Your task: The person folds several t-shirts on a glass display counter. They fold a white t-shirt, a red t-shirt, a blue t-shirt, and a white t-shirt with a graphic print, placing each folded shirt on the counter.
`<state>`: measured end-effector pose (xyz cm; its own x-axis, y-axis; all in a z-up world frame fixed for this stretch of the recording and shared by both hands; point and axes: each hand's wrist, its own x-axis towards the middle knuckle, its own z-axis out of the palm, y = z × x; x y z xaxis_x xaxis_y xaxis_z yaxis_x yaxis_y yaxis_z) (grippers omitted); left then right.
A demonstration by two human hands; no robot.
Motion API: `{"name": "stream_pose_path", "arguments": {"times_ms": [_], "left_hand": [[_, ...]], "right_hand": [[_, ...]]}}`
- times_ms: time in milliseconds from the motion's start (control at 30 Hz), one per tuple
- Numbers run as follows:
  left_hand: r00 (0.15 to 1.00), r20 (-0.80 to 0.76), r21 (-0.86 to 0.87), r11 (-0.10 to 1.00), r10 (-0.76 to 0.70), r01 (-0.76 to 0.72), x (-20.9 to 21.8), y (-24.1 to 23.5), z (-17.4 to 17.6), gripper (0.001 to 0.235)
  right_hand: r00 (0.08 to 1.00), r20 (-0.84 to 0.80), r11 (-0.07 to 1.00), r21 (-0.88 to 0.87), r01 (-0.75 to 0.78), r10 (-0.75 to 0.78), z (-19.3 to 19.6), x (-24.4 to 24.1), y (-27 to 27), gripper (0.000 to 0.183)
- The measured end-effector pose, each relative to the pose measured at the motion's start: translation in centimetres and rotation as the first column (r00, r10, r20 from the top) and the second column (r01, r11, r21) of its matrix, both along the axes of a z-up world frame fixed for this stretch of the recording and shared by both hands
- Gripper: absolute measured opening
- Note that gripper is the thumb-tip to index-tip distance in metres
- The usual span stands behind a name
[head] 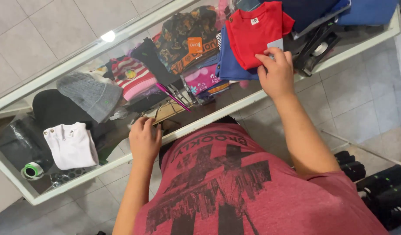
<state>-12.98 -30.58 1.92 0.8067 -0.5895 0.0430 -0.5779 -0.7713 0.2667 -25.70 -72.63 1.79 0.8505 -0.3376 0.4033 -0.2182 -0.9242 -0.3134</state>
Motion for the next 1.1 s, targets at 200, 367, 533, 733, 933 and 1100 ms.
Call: {"name": "stream_pose_path", "arguments": {"times_ms": [200,367,533,733,933,1100], "left_hand": [[0.827,-0.547,-0.088,0.973,0.131,-0.212,-1.8,-5.9,1.5,0.016],[0.022,-0.923,-0.248,0.549,-0.384,-0.798,-3.2,-13.4,4.3,0.031],[-0.075,-0.811,-0.105,0.27,-0.58,-0.957,-4.3,-17.5,6.2,0.045],[0.396,-0.863,-0.497,0.664,-0.312,-0.559,-5.1,-15.4,2.7,0.036],[0.333,-0.743,-0.669,0.621,-0.581,-0.408,-4.5,-15.8,6.4,0.061],[0.414,-0.803,-0.546,0.807,-0.429,-0.223,-3.5,-15.8,11.6,0.116]], "right_hand": [[0.927,0.376,0.972,0.221,-0.078,-0.011,3.4,-0.3,0.8,0.034],[0.912,0.386,0.912,0.31,-0.268,0.137,6.0,-2.0,6.0,0.038],[0.727,0.37,0.654,0.323,-0.684,0.578,7.9,-1.1,8.8,0.021],[0.743,0.26,0.605,0.448,-0.658,0.616,8.5,-0.8,6.8,0.016],[0.844,0.2,0.69,0.498,-0.525,0.498,7.8,0.5,6.3,0.049],[0.902,-0.005,0.87,0.267,-0.415,0.432,8.1,0.7,8.1,0.05]]}}
